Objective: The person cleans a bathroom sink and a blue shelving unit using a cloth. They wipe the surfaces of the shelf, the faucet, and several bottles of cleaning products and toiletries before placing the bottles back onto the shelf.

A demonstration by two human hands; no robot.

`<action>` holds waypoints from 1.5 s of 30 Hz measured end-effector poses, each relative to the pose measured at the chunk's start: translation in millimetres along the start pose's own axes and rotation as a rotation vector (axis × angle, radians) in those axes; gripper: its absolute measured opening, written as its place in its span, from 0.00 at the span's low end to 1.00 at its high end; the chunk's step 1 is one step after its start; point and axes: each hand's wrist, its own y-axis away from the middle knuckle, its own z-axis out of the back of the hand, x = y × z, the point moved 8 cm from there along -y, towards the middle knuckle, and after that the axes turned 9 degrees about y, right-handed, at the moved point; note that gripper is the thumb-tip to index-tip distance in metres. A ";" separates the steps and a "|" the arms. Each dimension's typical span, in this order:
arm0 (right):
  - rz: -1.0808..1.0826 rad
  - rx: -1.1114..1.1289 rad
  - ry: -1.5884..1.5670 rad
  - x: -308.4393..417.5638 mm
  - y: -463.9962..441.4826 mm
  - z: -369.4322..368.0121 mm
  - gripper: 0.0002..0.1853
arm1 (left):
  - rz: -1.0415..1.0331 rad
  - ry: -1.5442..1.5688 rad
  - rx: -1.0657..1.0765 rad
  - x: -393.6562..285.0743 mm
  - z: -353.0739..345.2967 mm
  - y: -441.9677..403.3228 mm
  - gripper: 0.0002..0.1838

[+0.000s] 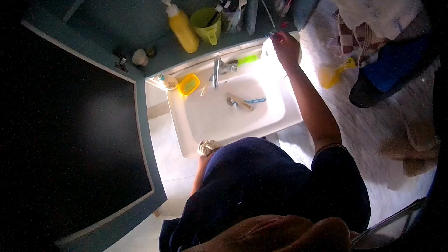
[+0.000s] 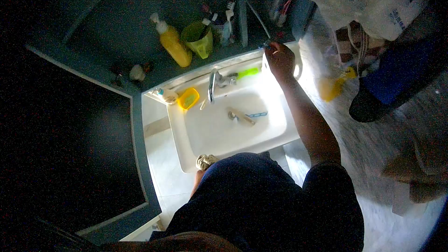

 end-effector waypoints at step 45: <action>0.004 0.889 -0.979 148.5 186.8 -25.8 0.40 | -0.943 -0.175 0.101 -436.5 -17.2 142.5 0.16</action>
